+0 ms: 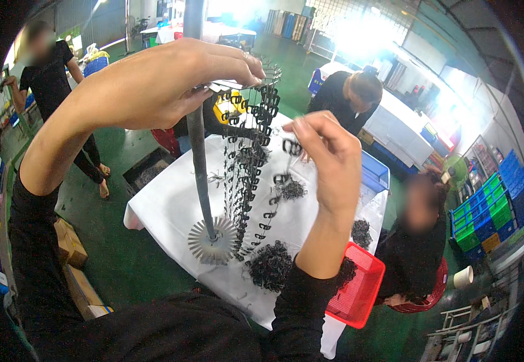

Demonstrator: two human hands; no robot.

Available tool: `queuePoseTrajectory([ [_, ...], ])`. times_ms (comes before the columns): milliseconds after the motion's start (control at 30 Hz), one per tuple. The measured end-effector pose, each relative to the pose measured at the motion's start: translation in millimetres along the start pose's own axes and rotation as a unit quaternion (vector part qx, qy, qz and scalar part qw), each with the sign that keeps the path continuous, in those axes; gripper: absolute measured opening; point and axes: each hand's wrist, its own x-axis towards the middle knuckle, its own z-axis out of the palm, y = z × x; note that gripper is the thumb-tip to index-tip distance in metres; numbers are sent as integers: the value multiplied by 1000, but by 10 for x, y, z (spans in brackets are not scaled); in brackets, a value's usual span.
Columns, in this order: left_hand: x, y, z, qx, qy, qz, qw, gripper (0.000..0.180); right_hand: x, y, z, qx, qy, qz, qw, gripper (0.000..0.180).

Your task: The person assembles small black plastic hair clips by hand, attaching them one by one to a rotating metal rack. After filling the rack, the person removes the clips and sorts them into piles on a white table.

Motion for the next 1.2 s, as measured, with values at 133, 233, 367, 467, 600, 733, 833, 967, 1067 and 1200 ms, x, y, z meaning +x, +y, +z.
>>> queuePoseTrajectory([
  [133,9,97,-129,-49,-73,-38,995,44,126,-2,304,-124,93,-76,985,17],
  [233,36,176,-199,-31,-91,-49,994,45,171,27,398,-156,116,-108,975,15],
  [367,183,247,-120,34,-120,-87,988,41,192,61,436,-151,123,-88,977,14],
  [467,226,289,-20,55,-65,-85,993,36,184,68,440,-90,116,-66,987,13],
  [600,191,278,38,78,-51,-59,994,39,109,91,292,137,46,-13,989,12],
  [733,131,132,53,89,-70,-89,990,42,22,186,58,246,-16,20,969,15],
  [833,3,34,43,74,36,9,997,40,7,222,-11,202,-63,53,976,17],
  [967,-54,-43,23,8,24,17,1000,41,31,188,188,96,96,29,990,17],
  [1067,-80,4,-20,-30,-14,-3,999,44,50,96,384,-60,151,-56,985,15],
  [1200,-2,209,-159,-29,24,66,997,45,72,-4,518,-196,170,-117,959,14],
])
